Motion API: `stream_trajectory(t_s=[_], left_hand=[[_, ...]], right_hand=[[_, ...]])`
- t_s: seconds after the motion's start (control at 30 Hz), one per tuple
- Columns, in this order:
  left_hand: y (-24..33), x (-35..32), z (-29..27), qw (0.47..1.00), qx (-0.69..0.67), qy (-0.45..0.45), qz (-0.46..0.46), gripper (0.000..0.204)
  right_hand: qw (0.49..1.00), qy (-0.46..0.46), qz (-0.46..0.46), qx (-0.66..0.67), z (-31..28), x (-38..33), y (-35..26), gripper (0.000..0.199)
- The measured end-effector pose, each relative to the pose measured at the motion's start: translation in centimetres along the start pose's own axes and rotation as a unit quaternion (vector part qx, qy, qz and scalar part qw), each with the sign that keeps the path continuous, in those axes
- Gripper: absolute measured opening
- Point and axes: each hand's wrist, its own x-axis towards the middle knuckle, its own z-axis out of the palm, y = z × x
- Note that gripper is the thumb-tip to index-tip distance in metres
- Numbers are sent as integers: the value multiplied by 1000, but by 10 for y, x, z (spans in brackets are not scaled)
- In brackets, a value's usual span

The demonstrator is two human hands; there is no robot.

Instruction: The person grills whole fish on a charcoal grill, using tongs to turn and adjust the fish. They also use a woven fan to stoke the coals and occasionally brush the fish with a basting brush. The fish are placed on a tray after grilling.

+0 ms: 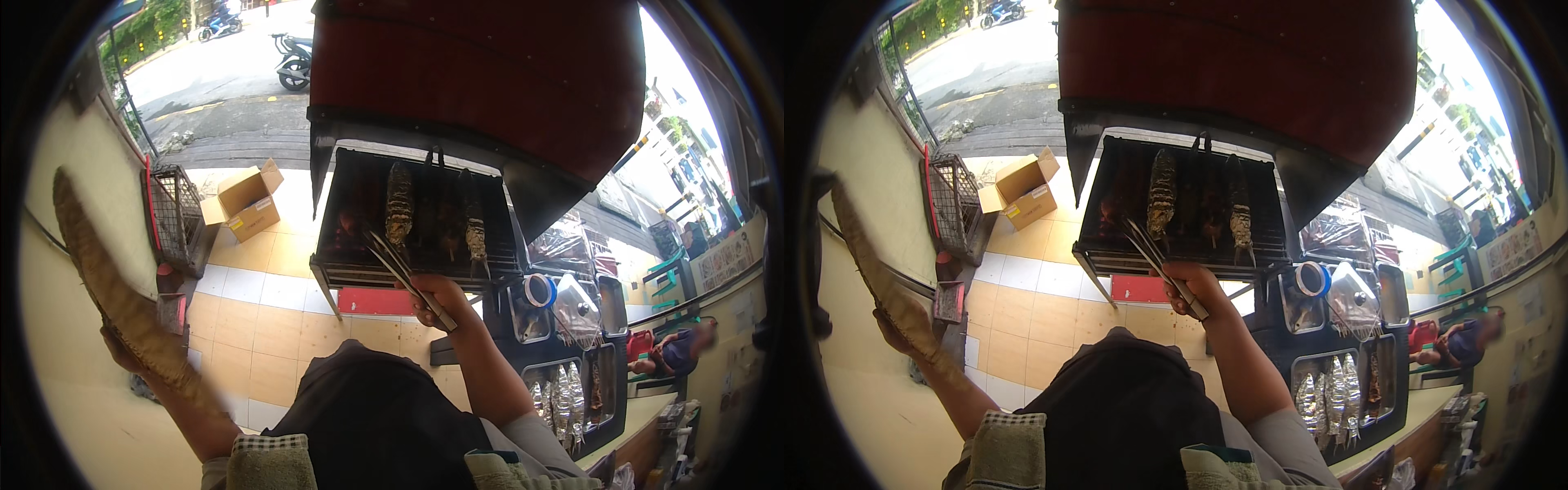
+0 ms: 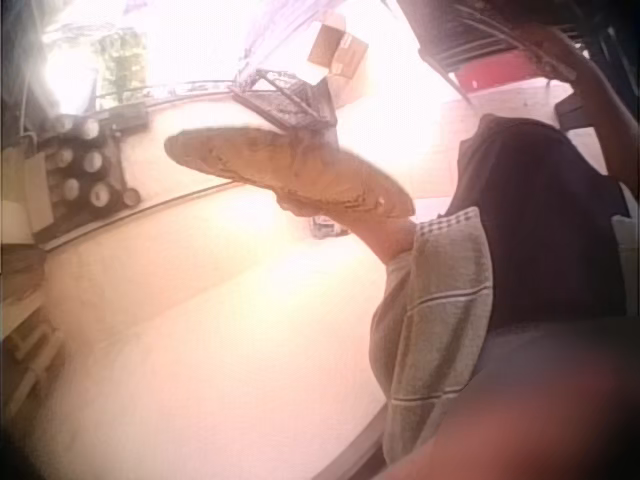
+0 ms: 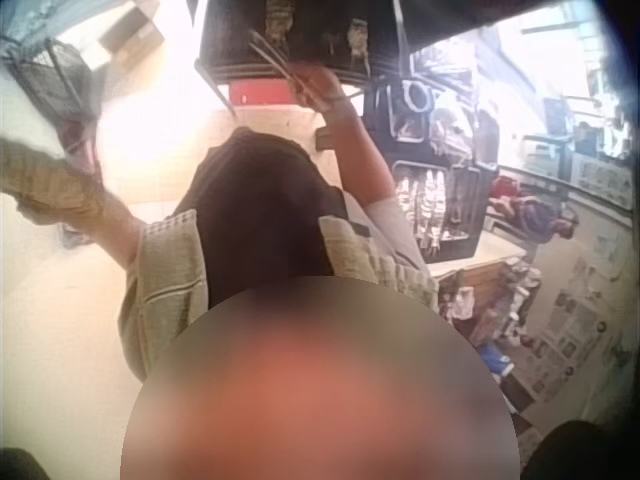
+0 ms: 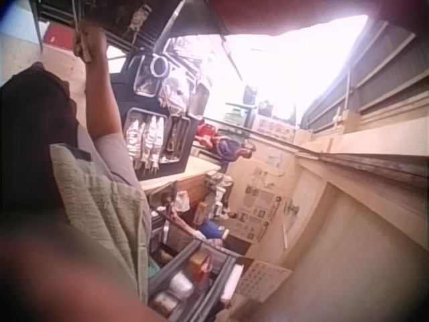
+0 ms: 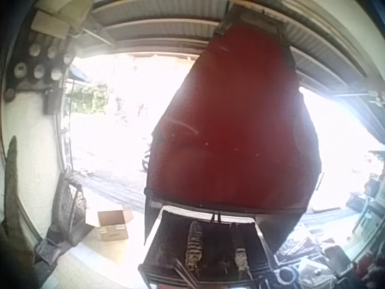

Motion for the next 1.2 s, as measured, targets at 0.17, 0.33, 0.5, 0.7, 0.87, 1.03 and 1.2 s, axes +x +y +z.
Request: stream_trajectory(t_s=[0.17,0.33,0.5,0.7,0.87,1.03,1.2], left_hand=[[-3,14,-30,988,84,-57,-121,42],[-10,11,-20,845,508,147,-77,39],[7,-8,22,978,184,98,-13,40],[9,-4,-13,980,162,19,-112,35],[-6,7,-17,854,480,186,-69,31],[1,-1,38,887,357,275,104,43],[5,35,10,937,-190,-271,-115,38]], right_hand=[[890,78,-104,-438,5,16,25,37],[655,204,-272,-675,22,20,51,41],[964,68,-46,-253,18,8,39,32],[996,25,35,83,21,0,46,34],[841,143,-150,-500,37,10,62,35],[999,33,35,2,41,-2,53,32],[987,75,22,-141,42,-34,46,32]])
